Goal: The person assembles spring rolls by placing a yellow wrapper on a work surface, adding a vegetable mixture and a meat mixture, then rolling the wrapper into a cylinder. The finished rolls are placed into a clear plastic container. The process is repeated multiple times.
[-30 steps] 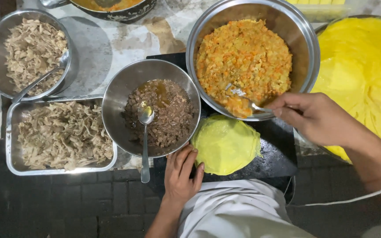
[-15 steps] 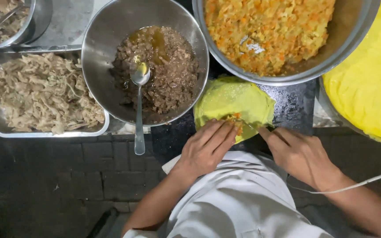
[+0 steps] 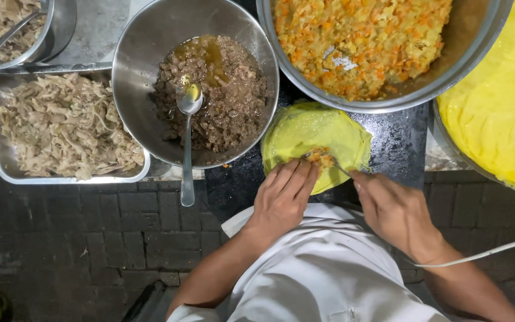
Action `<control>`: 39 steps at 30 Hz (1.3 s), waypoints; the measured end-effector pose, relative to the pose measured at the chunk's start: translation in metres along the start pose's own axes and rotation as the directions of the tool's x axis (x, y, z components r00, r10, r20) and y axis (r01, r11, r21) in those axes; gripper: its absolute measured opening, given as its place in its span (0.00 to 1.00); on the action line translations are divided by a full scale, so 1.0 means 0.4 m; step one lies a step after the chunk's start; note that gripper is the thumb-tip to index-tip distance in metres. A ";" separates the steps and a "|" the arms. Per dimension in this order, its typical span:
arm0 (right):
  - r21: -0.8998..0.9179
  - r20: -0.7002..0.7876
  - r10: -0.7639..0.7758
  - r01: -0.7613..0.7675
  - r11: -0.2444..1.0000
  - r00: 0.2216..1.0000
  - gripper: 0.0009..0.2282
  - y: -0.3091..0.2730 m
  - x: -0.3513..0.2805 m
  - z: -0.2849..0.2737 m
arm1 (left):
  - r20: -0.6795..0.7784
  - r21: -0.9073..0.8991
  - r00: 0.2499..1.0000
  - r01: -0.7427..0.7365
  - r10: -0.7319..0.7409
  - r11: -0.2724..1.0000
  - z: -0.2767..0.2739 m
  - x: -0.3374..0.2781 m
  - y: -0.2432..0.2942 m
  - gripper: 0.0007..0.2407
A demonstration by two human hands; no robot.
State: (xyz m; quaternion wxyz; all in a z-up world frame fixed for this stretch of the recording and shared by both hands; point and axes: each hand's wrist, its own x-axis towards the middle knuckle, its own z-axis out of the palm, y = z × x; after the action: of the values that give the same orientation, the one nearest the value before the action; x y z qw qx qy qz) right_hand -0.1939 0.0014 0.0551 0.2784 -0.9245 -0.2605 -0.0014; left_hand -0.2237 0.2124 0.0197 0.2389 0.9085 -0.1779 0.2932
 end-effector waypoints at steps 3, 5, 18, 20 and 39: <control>0.096 0.036 0.070 -0.073 0.993 0.997 0.07 0.032 -0.016 -0.037 | 0.095 -0.005 0.995 -0.004 0.004 1.000 -0.041 0.024 -0.003 0.10; 0.133 0.085 0.097 -0.108 0.985 0.992 0.09 0.046 -0.019 -0.077 | 0.189 0.007 0.982 -0.001 0.000 1.000 -0.065 0.035 -0.007 0.09; -0.236 -0.124 -0.125 0.093 0.967 0.984 0.11 0.075 0.201 -0.174 | 0.276 -0.124 0.960 -0.024 0.058 0.992 -0.064 0.033 -0.067 0.16; -0.433 -0.132 -0.210 0.134 0.891 0.969 0.11 0.080 0.223 -0.151 | 0.294 -0.136 0.954 -0.021 0.060 0.991 -0.053 0.042 -0.062 0.14; 0.122 -0.093 -0.393 0.402 0.907 0.915 0.08 -0.005 0.098 0.078 | 0.057 -0.176 0.998 0.027 -0.017 0.984 -0.033 -0.026 -0.096 0.08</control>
State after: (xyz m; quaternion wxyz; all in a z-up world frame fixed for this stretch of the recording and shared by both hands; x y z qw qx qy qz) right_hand -0.1654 0.0377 0.0355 0.3444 -0.8298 -0.4335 -0.0705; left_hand -0.2199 0.2532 0.0101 0.3169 0.8933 -0.1999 0.2482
